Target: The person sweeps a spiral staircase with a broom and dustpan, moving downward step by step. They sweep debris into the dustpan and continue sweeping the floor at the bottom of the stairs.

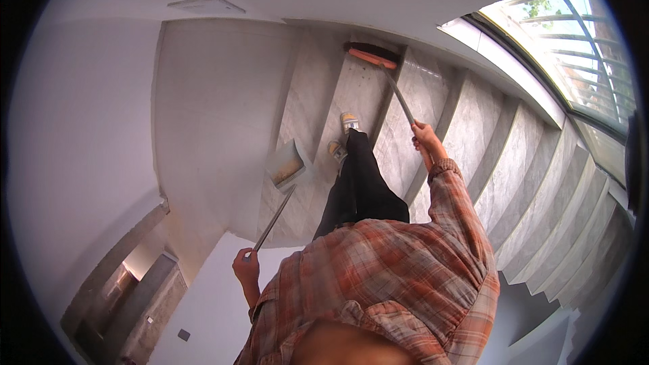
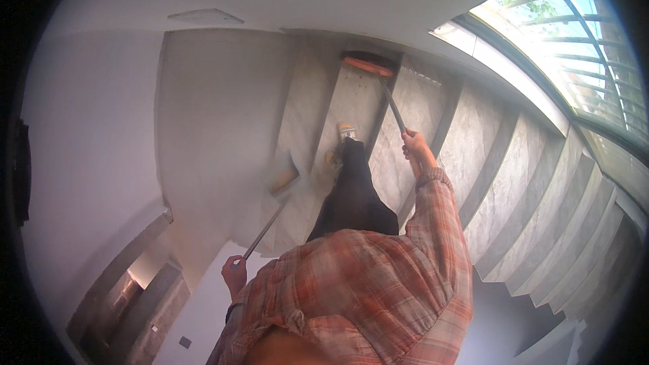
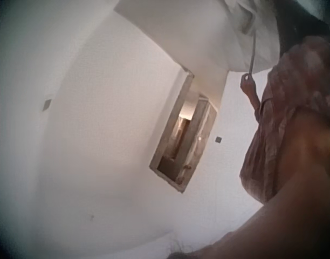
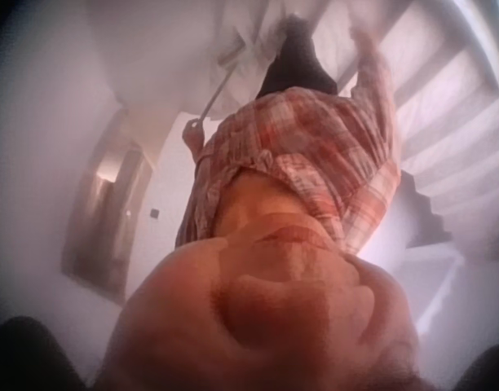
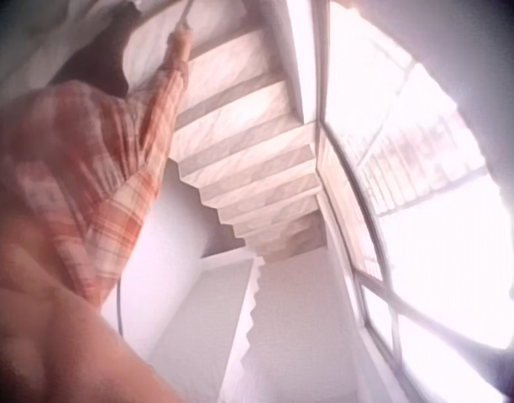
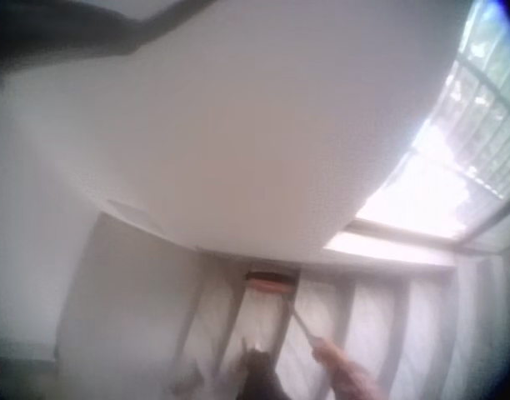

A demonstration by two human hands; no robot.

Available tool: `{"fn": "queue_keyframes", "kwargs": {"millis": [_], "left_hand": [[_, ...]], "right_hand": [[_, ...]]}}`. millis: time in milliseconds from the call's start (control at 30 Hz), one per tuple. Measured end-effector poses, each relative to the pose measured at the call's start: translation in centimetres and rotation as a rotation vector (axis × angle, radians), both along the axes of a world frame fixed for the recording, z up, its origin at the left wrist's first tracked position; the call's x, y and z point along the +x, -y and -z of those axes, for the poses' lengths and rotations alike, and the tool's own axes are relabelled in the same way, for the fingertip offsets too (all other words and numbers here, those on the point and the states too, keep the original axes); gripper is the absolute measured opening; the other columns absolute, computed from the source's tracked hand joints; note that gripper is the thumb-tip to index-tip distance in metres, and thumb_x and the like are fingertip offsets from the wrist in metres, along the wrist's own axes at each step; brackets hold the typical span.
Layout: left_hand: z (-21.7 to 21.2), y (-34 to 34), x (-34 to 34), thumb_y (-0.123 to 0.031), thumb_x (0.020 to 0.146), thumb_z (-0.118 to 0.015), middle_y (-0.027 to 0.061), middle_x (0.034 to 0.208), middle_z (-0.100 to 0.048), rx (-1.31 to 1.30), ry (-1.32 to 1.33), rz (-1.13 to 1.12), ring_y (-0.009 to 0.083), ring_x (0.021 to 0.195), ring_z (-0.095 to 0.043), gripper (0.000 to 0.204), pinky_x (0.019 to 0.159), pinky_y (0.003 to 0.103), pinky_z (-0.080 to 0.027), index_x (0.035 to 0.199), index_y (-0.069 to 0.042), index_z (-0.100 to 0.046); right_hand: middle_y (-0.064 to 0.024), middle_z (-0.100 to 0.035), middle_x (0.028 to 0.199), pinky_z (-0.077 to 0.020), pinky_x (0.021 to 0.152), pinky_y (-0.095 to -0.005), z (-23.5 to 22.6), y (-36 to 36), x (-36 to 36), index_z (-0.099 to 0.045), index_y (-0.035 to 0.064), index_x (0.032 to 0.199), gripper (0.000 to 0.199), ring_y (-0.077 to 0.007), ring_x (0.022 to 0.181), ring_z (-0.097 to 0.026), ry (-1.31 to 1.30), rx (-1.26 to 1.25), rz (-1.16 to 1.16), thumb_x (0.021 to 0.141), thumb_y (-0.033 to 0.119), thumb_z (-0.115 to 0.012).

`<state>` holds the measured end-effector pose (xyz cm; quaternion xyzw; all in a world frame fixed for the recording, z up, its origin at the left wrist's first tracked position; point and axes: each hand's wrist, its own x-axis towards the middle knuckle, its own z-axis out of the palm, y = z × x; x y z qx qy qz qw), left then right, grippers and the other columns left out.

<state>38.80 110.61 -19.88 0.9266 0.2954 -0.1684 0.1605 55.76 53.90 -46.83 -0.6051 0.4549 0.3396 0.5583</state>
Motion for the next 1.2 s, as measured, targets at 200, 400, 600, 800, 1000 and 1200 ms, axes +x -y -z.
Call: {"fn": "queue_keyframes", "kwargs": {"millis": [200, 400, 600, 800, 1000, 1200], "left_hand": [[0.4, 0.2, 0.2, -0.016, 0.069, -0.066, 0.0121, 0.054, -0.057, 0.029, -0.004, -0.038, 0.0234, 0.049, -0.057, 0.012, 0.049, 0.034, -0.044, 0.078, -0.008, -0.065], [0.8, -0.5, -0.5, -0.017, 0.071, -0.066, 0.0123, 0.055, -0.058, -0.047, 0.043, -0.032, 0.0228, 0.050, -0.057, 0.012, 0.049, 0.034, -0.044, 0.079, -0.008, -0.065], [1.2, -1.4, -1.5, -0.018, 0.072, -0.065, 0.0125, 0.057, -0.058, -0.084, 0.093, -0.015, 0.0225, 0.050, -0.057, 0.012, 0.050, 0.033, -0.044, 0.078, -0.007, -0.065], [1.8, -2.6, -1.9, -0.018, 0.072, -0.063, 0.0141, 0.063, -0.061, -0.064, 0.096, 0.054, 0.0275, 0.058, -0.061, 0.012, 0.054, 0.035, -0.047, 0.079, -0.008, -0.065], [1.7, -3.1, -2.7, -0.020, 0.072, -0.063, 0.0149, 0.068, -0.062, 0.032, -0.028, 0.023, 0.0309, 0.065, -0.062, 0.015, 0.058, 0.037, -0.048, 0.081, -0.009, -0.065], [1.4, -3.2, -4.4, -0.021, 0.072, -0.063, 0.0155, 0.070, -0.063, 0.012, 0.056, -0.005, 0.0327, 0.067, -0.062, 0.015, 0.059, 0.038, -0.048, 0.082, -0.011, -0.065]], "right_hand": [[-0.0026, -0.043, 0.054, -0.0367, 0.034, -0.0257, -4.0, -0.4, -0.3, -0.041, 0.0117, 0.130, 0.042, -0.0090, 0.038, -0.039, 0.063, 0.105, 0.043, 0.091, 0.026, -0.046], [-0.0040, -0.044, 0.054, -0.0381, 0.034, -0.0297, -1.0, -0.7, 0.6, -0.041, 0.0111, 0.129, 0.043, -0.0129, 0.039, -0.042, 0.104, -0.021, -0.015, 0.091, 0.028, -0.046], [-0.0064, -0.044, 0.056, -0.0377, 0.034, -0.0294, 2.4, -8.0, -5.9, -0.045, 0.0099, 0.120, 0.033, -0.0131, 0.038, -0.040, -0.055, 0.272, 0.320, 0.090, 0.025, -0.046], [-0.0051, -0.042, 0.058, -0.0356, 0.034, -0.0281, -2.6, -8.8, -7.7, -0.041, 0.0074, 0.123, 0.035, -0.0109, 0.038, -0.038, 0.052, 0.319, 0.385, 0.090, 0.020, -0.045], [-0.0059, -0.043, 0.055, -0.0398, 0.034, -0.0295, -0.6, -10.0, -6.3, -0.047, 0.0083, 0.113, 0.029, -0.0124, 0.038, -0.040, 0.086, 0.092, 0.226, 0.090, 0.026, -0.043], [-0.0033, -0.036, 0.052, -0.0365, 0.037, -0.0304, 3.1, -19.8, -7.0, -0.038, 0.0109, 0.080, 0.013, -0.0156, 0.039, -0.036, 0.005, 0.418, 0.590, 0.087, 0.020, -0.044]]}}
